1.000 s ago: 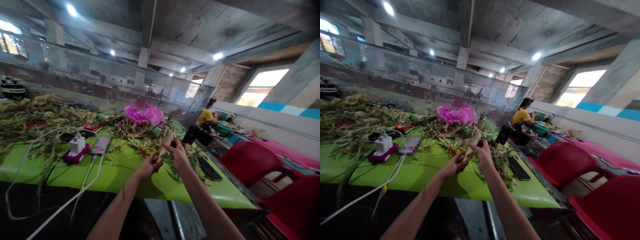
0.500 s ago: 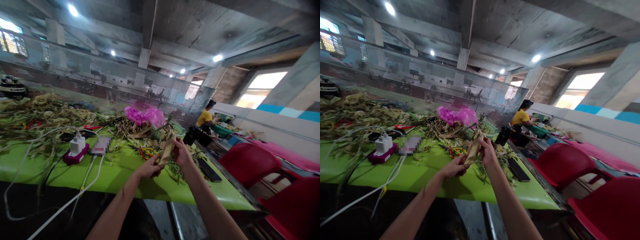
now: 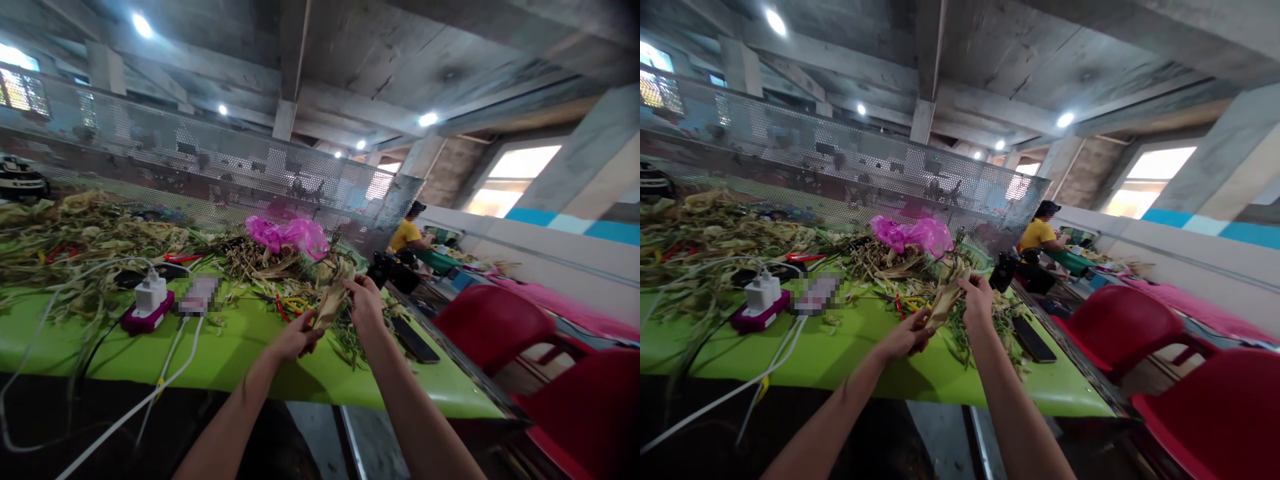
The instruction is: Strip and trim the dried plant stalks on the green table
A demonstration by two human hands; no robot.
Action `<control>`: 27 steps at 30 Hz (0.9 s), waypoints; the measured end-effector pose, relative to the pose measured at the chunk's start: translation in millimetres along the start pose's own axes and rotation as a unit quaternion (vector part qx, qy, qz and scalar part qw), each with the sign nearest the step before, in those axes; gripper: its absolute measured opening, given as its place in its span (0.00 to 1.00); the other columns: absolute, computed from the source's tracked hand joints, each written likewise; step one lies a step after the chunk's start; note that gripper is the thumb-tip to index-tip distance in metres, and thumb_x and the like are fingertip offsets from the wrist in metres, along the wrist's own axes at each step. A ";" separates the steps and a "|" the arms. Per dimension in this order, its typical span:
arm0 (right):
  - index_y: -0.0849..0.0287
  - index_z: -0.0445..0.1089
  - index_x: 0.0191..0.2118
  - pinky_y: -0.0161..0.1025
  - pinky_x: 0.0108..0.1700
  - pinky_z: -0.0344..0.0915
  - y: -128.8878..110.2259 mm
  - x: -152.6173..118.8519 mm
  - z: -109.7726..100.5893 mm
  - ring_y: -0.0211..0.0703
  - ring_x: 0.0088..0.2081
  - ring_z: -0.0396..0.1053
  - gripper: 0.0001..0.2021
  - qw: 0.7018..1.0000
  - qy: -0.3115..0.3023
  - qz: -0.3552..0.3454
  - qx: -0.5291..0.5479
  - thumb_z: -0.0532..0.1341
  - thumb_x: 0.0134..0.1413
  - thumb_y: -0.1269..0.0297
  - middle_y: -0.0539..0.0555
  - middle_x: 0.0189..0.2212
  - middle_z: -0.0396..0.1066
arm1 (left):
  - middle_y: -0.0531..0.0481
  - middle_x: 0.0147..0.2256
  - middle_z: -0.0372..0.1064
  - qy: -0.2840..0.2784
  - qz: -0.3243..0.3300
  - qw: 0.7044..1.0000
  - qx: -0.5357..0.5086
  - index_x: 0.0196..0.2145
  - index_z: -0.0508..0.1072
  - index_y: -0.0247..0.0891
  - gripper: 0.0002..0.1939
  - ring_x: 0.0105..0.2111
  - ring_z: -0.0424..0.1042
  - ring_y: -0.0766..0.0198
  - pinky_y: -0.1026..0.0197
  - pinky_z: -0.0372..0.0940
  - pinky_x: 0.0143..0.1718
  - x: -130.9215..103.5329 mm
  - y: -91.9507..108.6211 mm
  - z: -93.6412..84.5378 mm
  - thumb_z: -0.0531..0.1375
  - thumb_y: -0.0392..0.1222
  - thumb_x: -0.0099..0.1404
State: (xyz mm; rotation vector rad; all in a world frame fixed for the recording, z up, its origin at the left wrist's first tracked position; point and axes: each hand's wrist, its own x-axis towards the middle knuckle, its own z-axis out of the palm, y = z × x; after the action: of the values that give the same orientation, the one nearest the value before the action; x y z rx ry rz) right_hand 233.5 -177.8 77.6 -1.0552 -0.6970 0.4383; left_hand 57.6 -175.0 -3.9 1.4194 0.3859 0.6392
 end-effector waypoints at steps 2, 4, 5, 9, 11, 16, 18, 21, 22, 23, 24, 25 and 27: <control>0.57 0.67 0.27 0.31 0.26 0.60 -4.0 -1.7 0.9 0.33 0.23 0.63 0.14 1.000 -0.010 -0.012 0.008 0.71 0.29 0.70 0.41 0.20 0.67 | 0.62 0.17 0.60 0.010 0.004 1.000 -0.004 0.56 0.58 0.35 0.38 0.13 0.52 0.74 0.68 0.45 0.16 1.6 -3.1 -1.5 0.61 0.59 0.55; 0.56 0.67 0.27 0.31 0.28 0.61 -10.6 -7.4 1.2 0.33 0.24 0.64 0.13 0.999 -0.038 -0.013 0.022 0.70 0.31 0.69 0.41 0.22 0.68 | 0.62 0.16 0.60 0.024 0.012 1.000 -0.006 0.56 0.58 0.35 0.37 0.12 0.52 0.74 0.68 0.45 0.16 3.1 -6.1 -3.4 0.60 0.59 0.55; 0.56 0.67 0.28 0.31 0.29 0.62 -14.1 -11.7 1.3 0.34 0.25 0.65 0.13 0.998 -0.060 -0.007 0.030 0.70 0.33 0.67 0.42 0.23 0.69 | 0.62 0.16 0.60 0.026 0.017 0.999 -0.008 0.55 0.58 0.35 0.36 0.12 0.52 0.74 0.68 0.45 0.16 3.8 -7.3 -4.1 0.60 0.60 0.56; 0.55 0.70 0.32 0.37 0.32 0.67 -19.8 -34.0 -0.2 0.42 0.31 0.71 0.12 0.977 -0.198 0.073 0.044 0.69 0.38 0.62 0.50 0.32 0.75 | 0.63 0.17 0.58 0.029 0.034 0.998 -0.043 0.51 0.59 0.37 0.33 0.12 0.51 0.74 0.68 0.44 0.15 4.7 -8.6 -4.6 0.61 0.60 0.55; 0.55 0.73 0.38 0.38 0.36 0.68 -15.5 -45.2 -2.9 0.43 0.34 0.72 0.15 0.951 -0.278 0.128 0.046 0.70 0.39 0.63 0.51 0.37 0.76 | 0.64 0.17 0.56 0.046 0.041 0.995 -0.078 0.49 0.59 0.39 0.33 0.13 0.50 0.74 0.68 0.43 0.15 3.9 -6.7 -3.8 0.63 0.59 0.53; 0.55 0.75 0.36 0.36 0.43 0.66 -4.2 -67.0 -11.3 0.42 0.36 0.72 0.12 0.942 -0.296 0.140 0.071 0.71 0.40 0.64 0.50 0.34 0.77 | 0.62 0.21 0.56 0.058 0.024 0.987 -0.150 0.45 0.60 0.41 0.27 0.16 0.53 0.74 0.69 0.42 0.17 -3.1 5.5 -1.4 0.63 0.55 0.53; 0.55 0.76 0.34 0.38 0.44 0.66 -3.8 -74.1 -10.6 0.42 0.37 0.72 0.11 0.947 -0.284 0.122 0.091 0.71 0.41 0.60 0.50 0.33 0.76 | 0.60 0.22 0.55 0.074 0.005 0.982 -0.174 0.41 0.61 0.41 0.23 0.17 0.53 0.74 0.69 0.41 0.18 -7.8 12.4 -0.3 0.59 0.59 0.56; 0.54 0.74 0.31 0.39 0.45 0.65 -3.3 -83.5 -2.3 0.42 0.36 0.71 0.11 0.958 -0.248 0.097 0.109 0.71 0.41 0.55 0.49 0.31 0.75 | 0.60 0.21 0.53 0.076 0.002 0.983 -0.169 0.36 0.63 0.38 0.25 0.17 0.49 0.75 0.68 0.39 0.19 -13.5 20.9 0.6 0.54 0.65 0.58; 0.53 0.73 0.30 0.39 0.44 0.66 -2.6 -86.4 1.7 0.41 0.34 0.70 0.12 0.962 -0.229 0.093 0.113 0.70 0.41 0.54 0.48 0.29 0.74 | 0.60 0.20 0.51 0.073 0.003 0.984 -0.165 0.36 0.63 0.38 0.26 0.17 0.47 0.75 0.68 0.38 0.20 -14.4 22.6 0.6 0.54 0.66 0.58; 0.53 0.72 0.29 0.39 0.42 0.66 -1.7 -89.1 6.1 0.40 0.32 0.69 0.12 0.966 -0.211 0.090 0.117 0.69 0.42 0.53 0.47 0.26 0.72 | 0.61 0.19 0.49 0.070 0.003 0.984 -0.162 0.35 0.63 0.38 0.27 0.16 0.44 0.75 0.67 0.36 0.20 -14.7 23.6 0.2 0.54 0.67 0.57; 0.53 0.70 0.28 0.38 0.39 0.66 -0.6 -91.9 10.7 0.38 0.29 0.67 0.12 0.969 -0.198 0.087 0.119 0.69 0.43 0.51 0.46 0.24 0.69 | 0.62 0.18 0.47 0.068 0.005 0.984 -0.162 0.34 0.62 0.38 0.27 0.16 0.42 0.75 0.67 0.35 0.20 -14.5 23.9 -0.6 0.55 0.67 0.56; 0.53 0.69 0.27 0.37 0.37 0.66 0.5 -94.7 15.2 0.37 0.27 0.65 0.13 0.971 -0.192 0.083 0.118 0.68 0.45 0.50 0.45 0.22 0.66 | 0.62 0.18 0.46 0.066 0.011 0.984 -0.164 0.33 0.62 0.38 0.26 0.15 0.41 0.76 0.67 0.34 0.19 -13.9 23.6 -1.7 0.56 0.67 0.56; 0.54 0.65 0.25 0.35 0.34 0.64 2.6 -100.9 24.1 0.35 0.24 0.60 0.15 0.972 -0.192 0.070 0.117 0.66 0.48 0.50 0.44 0.19 0.59 | 0.64 0.16 0.43 0.063 0.025 0.984 -0.167 0.29 0.59 0.39 0.26 0.14 0.38 0.76 0.66 0.33 0.18 -11.7 21.8 -4.8 0.57 0.67 0.55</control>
State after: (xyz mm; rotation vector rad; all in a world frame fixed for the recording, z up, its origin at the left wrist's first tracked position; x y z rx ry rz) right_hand 145.0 -225.4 51.7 -0.8043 -0.8902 0.8419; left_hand 41.7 -177.8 15.4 1.0743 0.3243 0.7977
